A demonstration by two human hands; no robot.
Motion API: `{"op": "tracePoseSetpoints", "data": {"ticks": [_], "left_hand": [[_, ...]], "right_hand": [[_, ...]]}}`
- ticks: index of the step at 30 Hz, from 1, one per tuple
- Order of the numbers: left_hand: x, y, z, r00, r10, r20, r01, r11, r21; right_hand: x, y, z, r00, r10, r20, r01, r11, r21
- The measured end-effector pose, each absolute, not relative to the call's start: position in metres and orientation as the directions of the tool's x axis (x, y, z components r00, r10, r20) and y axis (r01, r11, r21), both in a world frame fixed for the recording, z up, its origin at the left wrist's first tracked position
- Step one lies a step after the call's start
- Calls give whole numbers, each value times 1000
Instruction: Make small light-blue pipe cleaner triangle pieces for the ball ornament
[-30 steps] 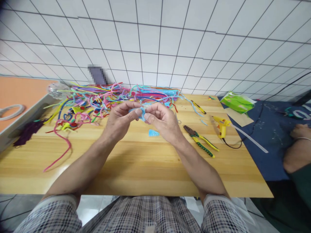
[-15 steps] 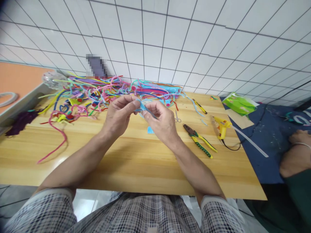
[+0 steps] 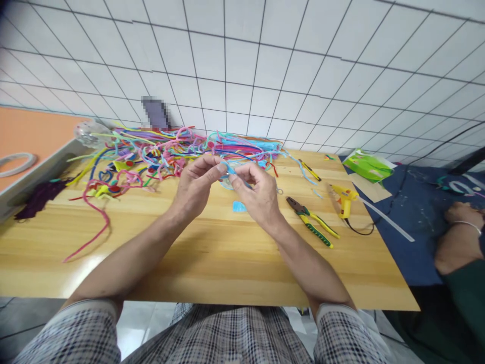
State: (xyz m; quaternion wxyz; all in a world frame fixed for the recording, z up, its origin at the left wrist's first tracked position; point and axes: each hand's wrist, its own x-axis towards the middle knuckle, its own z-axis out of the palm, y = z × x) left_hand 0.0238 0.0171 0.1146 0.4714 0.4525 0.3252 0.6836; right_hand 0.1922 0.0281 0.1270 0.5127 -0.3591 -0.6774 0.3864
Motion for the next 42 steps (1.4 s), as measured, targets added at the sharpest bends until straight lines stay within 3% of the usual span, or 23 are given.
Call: {"op": "tracePoseSetpoints", "data": {"ticks": [8, 11, 15, 23, 29, 36, 42], "left_hand": [[11, 27, 119, -72, 940, 332, -215, -340, 915], [1, 32, 123, 7, 929, 369, -186, -361, 914], [-13, 35, 129, 189, 910, 368, -247, -319, 915], [-14, 34, 128, 267, 907, 325, -329, -231, 915], [-7, 24, 134, 218, 900, 377, -344, -291, 893], [-5, 13, 146, 257, 899, 356, -403, -235, 885], [-6, 14, 142, 203, 919, 337, -353, -252, 901]], "right_hand": [[192, 31, 121, -166, 752, 638, 351, 650, -674], [194, 34, 121, -136, 815, 563, 296, 575, -762], [199, 36, 127, -186, 918, 349, 83, 369, -926], [201, 31, 136, -301, 918, 258, -117, 233, -965], [197, 21, 141, -351, 899, 264, -146, 226, -963], [200, 17, 148, -384, 872, 302, -137, 270, -953], [208, 19, 147, -277, 859, 430, 62, 463, -884]]}}
